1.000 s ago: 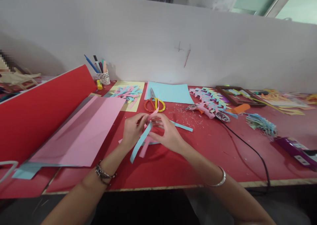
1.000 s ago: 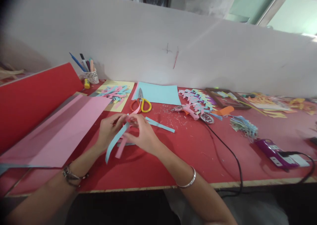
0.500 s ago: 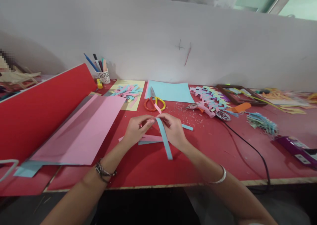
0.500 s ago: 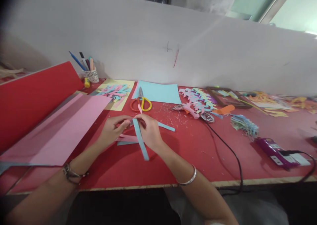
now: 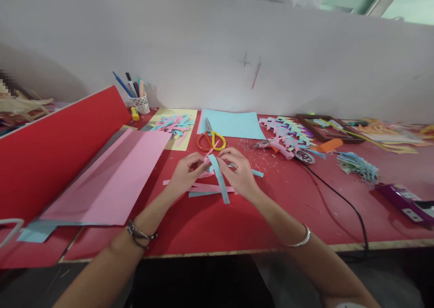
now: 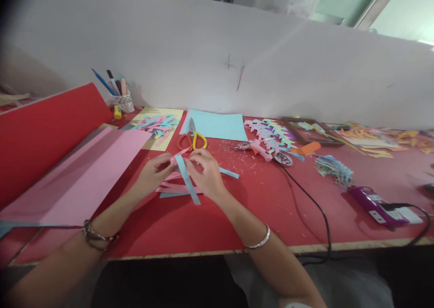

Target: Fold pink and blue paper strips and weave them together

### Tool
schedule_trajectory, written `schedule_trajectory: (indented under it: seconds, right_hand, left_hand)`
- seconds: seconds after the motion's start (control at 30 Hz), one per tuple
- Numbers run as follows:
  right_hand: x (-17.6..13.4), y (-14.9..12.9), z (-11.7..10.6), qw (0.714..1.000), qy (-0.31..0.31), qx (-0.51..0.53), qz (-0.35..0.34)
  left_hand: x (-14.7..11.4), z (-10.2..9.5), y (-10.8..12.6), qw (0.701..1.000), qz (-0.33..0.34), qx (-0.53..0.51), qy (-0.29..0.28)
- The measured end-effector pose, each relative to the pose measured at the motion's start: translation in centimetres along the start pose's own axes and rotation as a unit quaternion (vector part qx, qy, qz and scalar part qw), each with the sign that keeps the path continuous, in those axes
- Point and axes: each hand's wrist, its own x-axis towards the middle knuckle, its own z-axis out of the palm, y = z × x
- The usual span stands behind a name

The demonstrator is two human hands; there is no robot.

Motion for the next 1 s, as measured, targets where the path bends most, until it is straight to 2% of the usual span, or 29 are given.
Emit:
schedule_trajectory:
  seconds: [0.07, 0.17, 0.33, 0.5, 0.63, 0.83, 1.0]
  right_hand:
    - [0.10, 0.07, -0.25, 1.000, 0.000, -0.001, -0.023]
    - [0.11, 0.08, -0.60, 0.999, -0.036, 0.001, -0.037]
    - [0.06, 0.40, -0.48, 0.994, -0.093, 0.050, 0.024]
    - [0.26, 0.94, -0.26, 0.990, -0.068, 0.110, 0.065]
    - [0.36, 0.89, -0.30, 0.982, -0.055, 0.151, 0.102]
    - [0.22, 0.71, -0.37, 0.986, -0.073, 0.131, 0.078]
    - [0.17, 0.89, -0.12, 0.983, -0.050, 0.150, 0.098]
  left_hand:
    - [-0.01, -0.05, 0.10, 1.000, 0.019, 0.000, -0.005]
    - [-0.08, -0.09, 0.22, 0.999, 0.041, -0.008, -0.019]
    - [-0.20, -0.18, 0.26, 0.997, 0.051, -0.017, -0.052]
    - [-0.18, -0.19, 0.00, 0.996, 0.058, -0.037, -0.056]
    - [-0.28, -0.06, -0.03, 0.996, 0.035, -0.049, -0.058]
    - [-0.37, -0.06, 0.00, 0.997, -0.018, -0.045, -0.058]
    - [-0.36, -0.08, 0.27, 0.996, -0.029, -0.052, -0.065]
